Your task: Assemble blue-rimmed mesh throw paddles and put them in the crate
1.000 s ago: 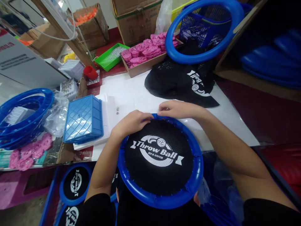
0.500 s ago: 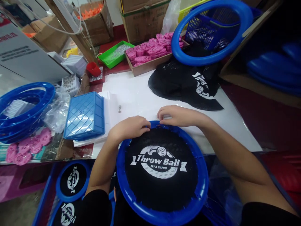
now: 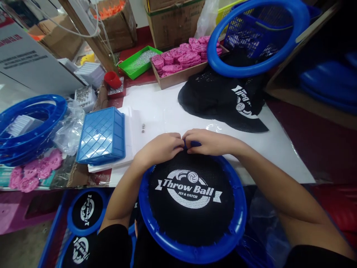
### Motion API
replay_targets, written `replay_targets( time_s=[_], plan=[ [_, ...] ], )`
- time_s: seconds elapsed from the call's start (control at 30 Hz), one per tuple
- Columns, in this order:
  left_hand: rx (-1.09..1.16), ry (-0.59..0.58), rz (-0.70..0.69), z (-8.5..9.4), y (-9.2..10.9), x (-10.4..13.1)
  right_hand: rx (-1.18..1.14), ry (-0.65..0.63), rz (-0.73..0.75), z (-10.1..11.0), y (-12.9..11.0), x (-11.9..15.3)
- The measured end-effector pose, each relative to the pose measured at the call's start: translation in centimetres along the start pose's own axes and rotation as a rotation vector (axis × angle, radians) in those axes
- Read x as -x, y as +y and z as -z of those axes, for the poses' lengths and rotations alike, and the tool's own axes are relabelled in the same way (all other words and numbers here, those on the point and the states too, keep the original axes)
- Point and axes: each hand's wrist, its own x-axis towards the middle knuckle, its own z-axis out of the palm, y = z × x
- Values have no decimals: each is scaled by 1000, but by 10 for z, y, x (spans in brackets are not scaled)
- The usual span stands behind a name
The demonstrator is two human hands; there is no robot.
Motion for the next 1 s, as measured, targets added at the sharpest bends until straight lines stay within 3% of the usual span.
replay_targets(
  time_s=[0.2,0.47,0.77,1.0],
  plan=[
    [111,6,-29,-6,-6,-7,-73,15,-12,4,-1,0],
    [218,64,141,-12,-9,-14,-46,74,-148,2,-3,-3],
    [192,112,219,-18,-6,-20,68,191,-248,-10,-10,-10],
    [208,36,236,-10,-9,-21,-42,104,-182,3,0,-8]
  ],
)
